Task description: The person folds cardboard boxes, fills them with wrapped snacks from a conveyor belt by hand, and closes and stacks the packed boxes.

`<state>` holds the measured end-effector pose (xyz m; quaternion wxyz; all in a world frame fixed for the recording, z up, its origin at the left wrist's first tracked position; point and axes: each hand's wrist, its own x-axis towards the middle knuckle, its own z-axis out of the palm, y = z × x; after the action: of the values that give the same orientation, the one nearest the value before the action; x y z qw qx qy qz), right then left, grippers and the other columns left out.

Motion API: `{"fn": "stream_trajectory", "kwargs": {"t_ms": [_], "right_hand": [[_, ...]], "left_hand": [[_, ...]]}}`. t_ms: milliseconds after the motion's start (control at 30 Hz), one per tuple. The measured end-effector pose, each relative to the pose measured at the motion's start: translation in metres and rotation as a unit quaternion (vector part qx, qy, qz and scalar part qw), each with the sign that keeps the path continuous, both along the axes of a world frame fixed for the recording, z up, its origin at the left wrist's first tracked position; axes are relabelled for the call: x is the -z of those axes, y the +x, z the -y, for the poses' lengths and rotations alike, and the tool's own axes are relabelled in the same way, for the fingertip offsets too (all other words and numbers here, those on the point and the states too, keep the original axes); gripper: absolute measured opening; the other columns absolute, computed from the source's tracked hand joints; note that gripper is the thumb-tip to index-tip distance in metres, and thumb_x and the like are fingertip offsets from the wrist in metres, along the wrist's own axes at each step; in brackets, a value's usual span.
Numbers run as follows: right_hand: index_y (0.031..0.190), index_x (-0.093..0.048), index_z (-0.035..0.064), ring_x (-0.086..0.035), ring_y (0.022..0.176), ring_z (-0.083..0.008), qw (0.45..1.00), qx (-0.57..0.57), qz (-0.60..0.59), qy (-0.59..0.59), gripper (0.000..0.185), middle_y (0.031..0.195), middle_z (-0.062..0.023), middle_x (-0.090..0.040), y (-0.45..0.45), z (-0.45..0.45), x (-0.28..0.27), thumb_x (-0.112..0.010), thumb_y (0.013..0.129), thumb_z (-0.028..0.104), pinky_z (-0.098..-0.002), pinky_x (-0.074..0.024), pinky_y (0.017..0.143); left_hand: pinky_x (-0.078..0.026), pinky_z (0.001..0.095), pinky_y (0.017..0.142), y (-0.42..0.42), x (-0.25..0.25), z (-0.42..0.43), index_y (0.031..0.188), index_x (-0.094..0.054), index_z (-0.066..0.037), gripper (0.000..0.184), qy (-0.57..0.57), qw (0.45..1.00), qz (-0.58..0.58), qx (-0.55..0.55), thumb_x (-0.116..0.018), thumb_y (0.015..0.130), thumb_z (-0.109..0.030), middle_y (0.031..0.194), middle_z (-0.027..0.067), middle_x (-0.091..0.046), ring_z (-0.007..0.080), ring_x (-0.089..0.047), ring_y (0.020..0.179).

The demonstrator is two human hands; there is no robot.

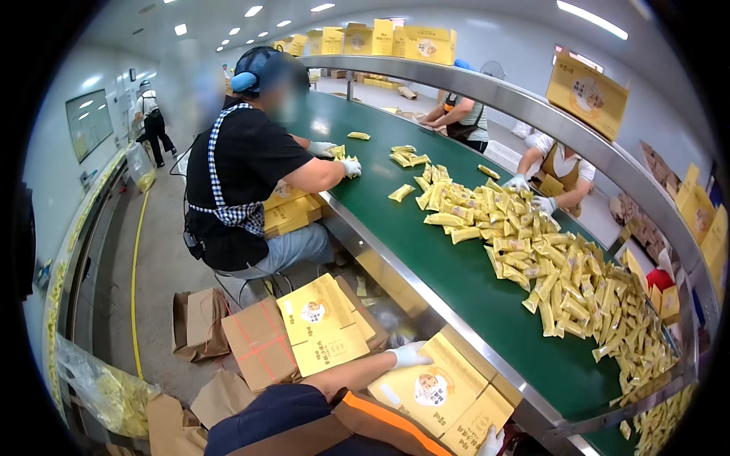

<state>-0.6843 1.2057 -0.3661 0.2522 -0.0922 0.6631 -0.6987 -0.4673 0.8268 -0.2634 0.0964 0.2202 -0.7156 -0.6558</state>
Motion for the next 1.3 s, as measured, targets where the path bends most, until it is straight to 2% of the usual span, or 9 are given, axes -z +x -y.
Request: {"fn": "stream_trajectory", "kwargs": {"t_ms": [333, 467, 567, 600, 633, 700, 800, 1033, 1300], "right_hand": [[0.144, -0.036, -0.0036, -0.051, 0.123, -0.0265, 0.992, -0.118, -0.038, 0.036, 0.06, 0.139, -0.0186, -0.049, 0.028, -0.003, -0.066, -0.06, 0.095, 0.021, -0.0378, -0.0401, 0.105], [0.145, -0.037, -0.0023, -0.049, 0.124, -0.0253, 0.993, -0.114, 0.029, -0.023, 0.063, 0.142, -0.0174, -0.047, 0.05, -0.001, -0.111, -0.062, 0.095, 0.027, -0.0382, -0.0398, 0.105], [0.146, -0.037, -0.0013, -0.048, 0.125, -0.0244, 0.997, -0.008, -0.022, -0.079, 0.066, 0.144, -0.0166, -0.046, 0.06, 0.0, -0.169, -0.064, 0.095, 0.032, -0.0385, -0.0395, 0.106], [0.154, -0.022, 0.0019, -0.034, 0.14, -0.0289, 0.946, 0.04, -0.264, 0.185, 0.089, 0.153, -0.0179, -0.036, 0.042, -0.002, -0.186, -0.069, 0.09, 0.042, -0.0409, -0.0289, 0.115], [0.146, -0.033, -0.003, -0.041, 0.135, -0.0344, 0.801, 0.163, -0.54, 0.199, 0.063, 0.148, -0.0217, -0.041, 0.038, 0.009, -0.21, -0.06, 0.091, 0.011, -0.0424, -0.0315, 0.112], [0.143, -0.042, -0.0013, -0.031, 0.141, -0.0419, 0.616, 0.136, -0.712, 0.306, 0.06, 0.152, -0.0221, -0.036, 0.059, 0.019, -0.314, -0.061, 0.087, 0.011, -0.0498, -0.0266, 0.115], [0.128, -0.053, -0.0025, -0.049, 0.122, -0.0403, 0.706, -0.066, -0.634, 0.308, 0.046, 0.129, -0.0215, -0.055, 0.065, 0.035, -0.323, -0.06, 0.084, 0.008, -0.0482, -0.0333, 0.11], [0.113, -0.059, -0.0016, -0.056, 0.108, -0.0368, 0.605, 0.056, -0.75, 0.26, 0.031, 0.111, -0.0183, -0.061, 0.081, 0.044, -0.313, -0.062, 0.083, 0.007, -0.0482, -0.0398, 0.099], [0.074, -0.058, 0.0035, -0.04, 0.045, -0.0053, 0.951, -0.038, -0.289, -0.101, 0.015, 0.058, 0.0024, -0.048, 0.031, 0.086, -0.33, -0.054, 0.089, 0.003, -0.0222, -0.0265, 0.043]], "left_hand": [[-0.046, 0.0357, 0.098, 0.0, -0.037, -0.012, 0.132, -0.054, -0.002, 0.066, -0.02, 0.997, 0.064, -0.045, -0.07, 0.082, -0.042, 0.123, 0.0211, -0.063, 0.0303, -0.062, 0.113], [-0.044, 0.0337, 0.101, -0.001, -0.034, -0.014, 0.135, -0.05, 0.002, 0.059, -0.25, 0.963, 0.057, -0.079, -0.066, 0.088, -0.032, 0.127, 0.0163, -0.061, 0.0261, -0.059, 0.115], [-0.045, 0.0318, 0.1, 0.015, -0.083, -0.024, 0.134, -0.05, 0.002, 0.046, 0.081, 0.986, -0.144, -0.028, -0.06, 0.092, -0.015, 0.127, 0.0118, -0.061, 0.0197, -0.059, 0.115], [-0.046, 0.0307, 0.098, 0.021, -0.104, -0.026, 0.132, -0.051, 0.002, 0.043, 0.089, 0.981, -0.17, -0.001, -0.059, 0.093, -0.013, 0.124, 0.01, -0.062, 0.0171, -0.058, 0.113], [-0.046, 0.0295, 0.096, 0.027, -0.126, -0.026, 0.13, -0.052, 0.003, 0.039, 0.096, 0.976, -0.193, 0.027, -0.058, 0.094, -0.011, 0.122, 0.0083, -0.062, 0.0144, -0.058, 0.111], [-0.047, 0.0299, 0.096, 0.035, -0.17, -0.02, 0.131, -0.051, 0.003, 0.037, 0.083, 0.975, -0.192, 0.071, -0.055, 0.095, -0.009, 0.123, 0.0075, -0.062, 0.0135, -0.058, 0.111], [-0.047, 0.0298, 0.094, 0.043, -0.169, -0.018, 0.13, -0.052, 0.003, 0.036, 0.046, 0.982, -0.178, 0.044, -0.055, 0.096, -0.01, 0.121, 0.0074, -0.062, 0.0137, -0.058, 0.109], [-0.047, 0.0293, 0.093, 0.033, -0.155, -0.025, 0.128, -0.053, 0.003, 0.035, 0.038, 0.984, -0.175, -0.022, -0.055, 0.096, -0.012, 0.118, 0.0069, -0.063, 0.0132, -0.058, 0.107], [-0.022, 0.0363, 0.119, -0.022, -0.165, -0.058, 0.154, -0.019, -0.001, 0.068, 0.002, 0.956, -0.292, 0.029, -0.05, 0.101, -0.029, 0.157, 0.0168, -0.027, 0.0237, -0.026, 0.145]]}}
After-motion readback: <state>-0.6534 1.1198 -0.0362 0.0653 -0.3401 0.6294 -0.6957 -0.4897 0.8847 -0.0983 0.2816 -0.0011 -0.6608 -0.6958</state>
